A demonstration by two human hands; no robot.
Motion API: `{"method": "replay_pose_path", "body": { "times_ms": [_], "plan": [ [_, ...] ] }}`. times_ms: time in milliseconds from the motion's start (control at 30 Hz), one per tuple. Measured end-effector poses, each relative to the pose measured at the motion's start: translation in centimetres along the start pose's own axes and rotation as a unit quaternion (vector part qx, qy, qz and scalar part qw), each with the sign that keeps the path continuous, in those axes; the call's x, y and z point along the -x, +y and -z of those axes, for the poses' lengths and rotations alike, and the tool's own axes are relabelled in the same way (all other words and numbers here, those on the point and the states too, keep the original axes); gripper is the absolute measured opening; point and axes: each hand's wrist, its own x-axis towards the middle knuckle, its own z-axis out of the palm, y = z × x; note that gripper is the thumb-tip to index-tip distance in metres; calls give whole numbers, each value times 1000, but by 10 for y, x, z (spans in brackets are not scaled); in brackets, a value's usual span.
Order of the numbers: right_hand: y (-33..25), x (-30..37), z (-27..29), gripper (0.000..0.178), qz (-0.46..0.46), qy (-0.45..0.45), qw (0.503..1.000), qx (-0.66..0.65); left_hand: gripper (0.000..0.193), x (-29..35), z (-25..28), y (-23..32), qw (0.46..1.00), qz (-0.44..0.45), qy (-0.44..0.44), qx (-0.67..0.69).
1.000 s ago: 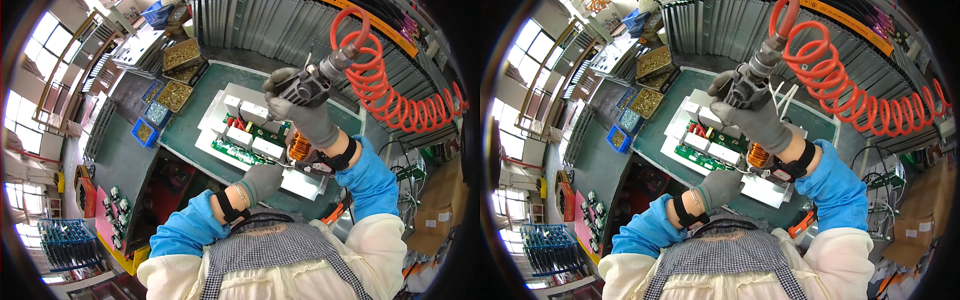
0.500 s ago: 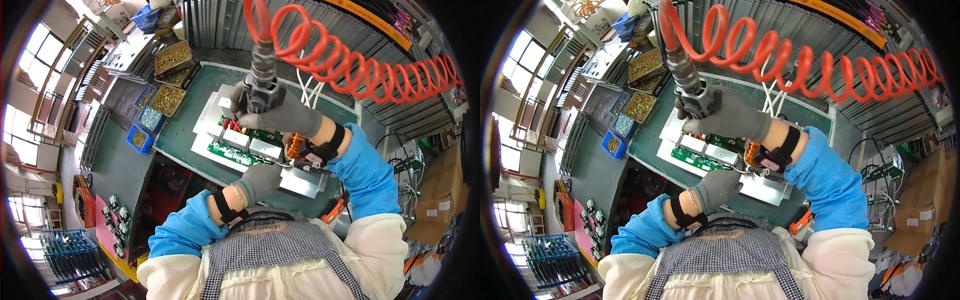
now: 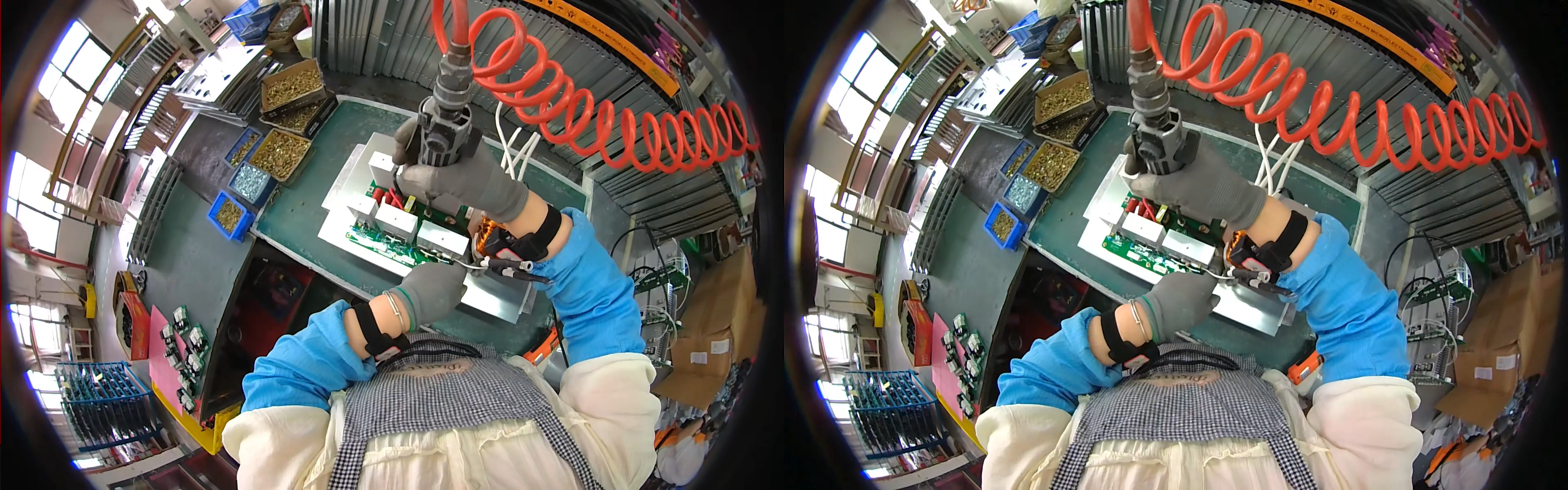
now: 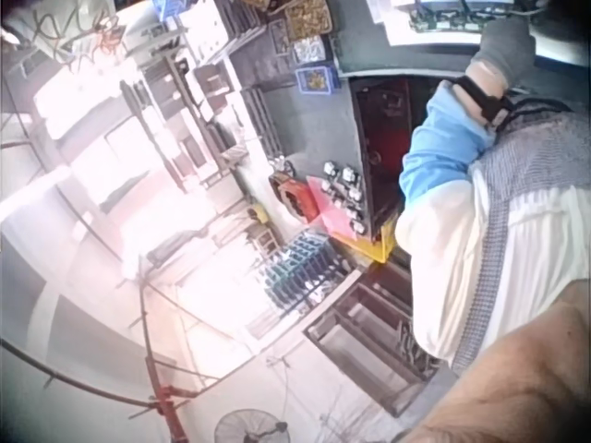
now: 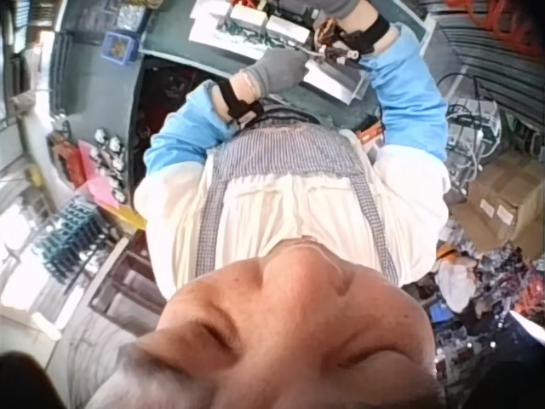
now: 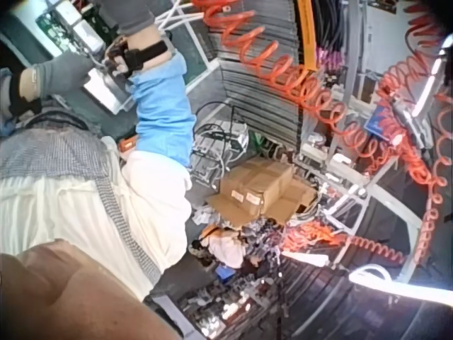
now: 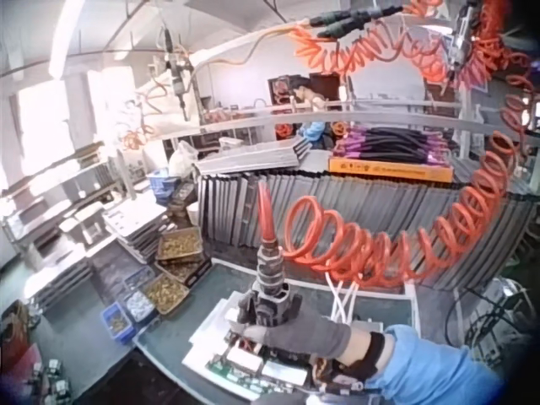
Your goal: Assembling electronic components onto a large circuit board using a power screwdriver and manual wire connections.
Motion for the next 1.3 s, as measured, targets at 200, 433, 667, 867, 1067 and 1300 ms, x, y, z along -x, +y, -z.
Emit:
{"method": "replay_pose_path", "body": {
  "times_ms": [200,433,667,867,1067,1300],
  "plan": [
    [-9,-2,-1,38,-11,5,1000,-9,42,16,-4,-20,985,-98,38,134],
    [-92,37,32,39,125,42,991,-25,58,57,23,-55,559,-42,-63,826],
    [-113,120,15,52,298,242,922,-38,33,48,32,-41,622,-64,-62,778],
    [-84,162,-14,45,324,246,907,-106,36,35,32,-22,612,-96,-127,774],
    [-68,178,-28,41,328,301,890,-101,42,30,34,-11,590,-107,-164,783],
    [-66,178,-41,36,307,405,856,-97,43,28,34,-13,615,-106,-107,774]
  ]
}}
